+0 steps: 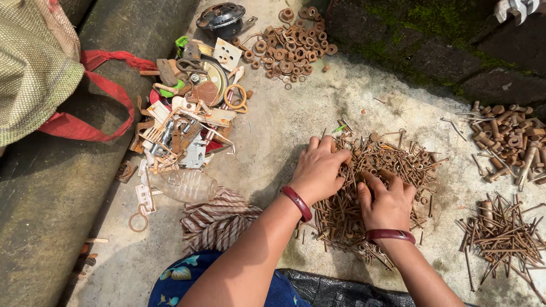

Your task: The person sorts through a pile of rusty nails and small metal parts by hand on the ground, picking out specific items.

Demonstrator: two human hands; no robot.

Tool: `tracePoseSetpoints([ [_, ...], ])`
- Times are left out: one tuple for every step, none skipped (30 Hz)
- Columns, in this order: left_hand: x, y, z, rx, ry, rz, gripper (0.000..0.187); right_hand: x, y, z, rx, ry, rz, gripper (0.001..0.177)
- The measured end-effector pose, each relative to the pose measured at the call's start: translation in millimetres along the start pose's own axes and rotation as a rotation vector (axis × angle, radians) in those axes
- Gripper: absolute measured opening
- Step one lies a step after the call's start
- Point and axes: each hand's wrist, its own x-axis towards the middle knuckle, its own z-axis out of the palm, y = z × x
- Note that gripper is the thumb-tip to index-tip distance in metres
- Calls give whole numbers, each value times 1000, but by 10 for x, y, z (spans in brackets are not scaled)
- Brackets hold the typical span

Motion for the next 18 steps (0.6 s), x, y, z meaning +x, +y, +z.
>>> tracePoseSetpoints([
  [32, -51, 16, -12, 32, -5, 39, -17, -106, -4, -5, 30, -1, 30],
  [59, -104, 37, -23, 63, -10, 38, -46, -212, -9, 66, 9, -12, 33],
  [78, -154, 61, -47, 111, -33, 30, -83, -315, -14, 138, -12, -22, 37],
  [95, -200, 81, -71, 160, -56, 24, -111, -413, -12, 209, -32, -33, 41],
  [106, -237, 94, -95, 209, -80, 18, -142, -514, 1, 283, -46, -125, 42],
  [120, -272, 93, -155, 192, -113, 18, -177, -600, 8, 356, -58, -216, 42],
  [133, -308, 80, -215, 174, -147, 18, -188, -635, -9, 428, -69, -307, 43],
  [146, -327, 74, -276, 156, -181, 18, -161, -613, -49, 508, -124, -312, 42],
  [158, -334, 74, -276, 150, -187, 18, -113, -574, -93, 589, -178, -317, 41],
  [154, -348, 67, -274, 146, -196, 17, -66, -536, -137, 671, -236, -326, 40],
  [149, -356, 61, -273, 142, -206, 17, -19, -462, -204, 639, -239, -338, 38],
  [152, -361, 48, -271, 135, -201, 18, 52, -340, -301, 606, -241, -353, 36],
  [150, -365, 29, -269, 129, -195, 18, 127, -221, -390, 573, -243, -368, 34],
  [133, -363, 10, -268, 123, -193, 18, 207, -78, -496, 466, -196, -368, 35],
  [117, -343, -6, -280, 93, -193, 20, 270, 53, -595, 360, -149, -367, 36],
  [115, -303, -21, -292, 63, -193, 23, 284, 180, -705, 224, -249, -231, 54],
  [112, -252, -38, -304, 34, -192, 25, 281, 280, -789, 88, -344, -93, 73],
  [98, -178, -44, -287, 29, -79, 33, 272, 302, -770, -30, -429, -72, 94],
])
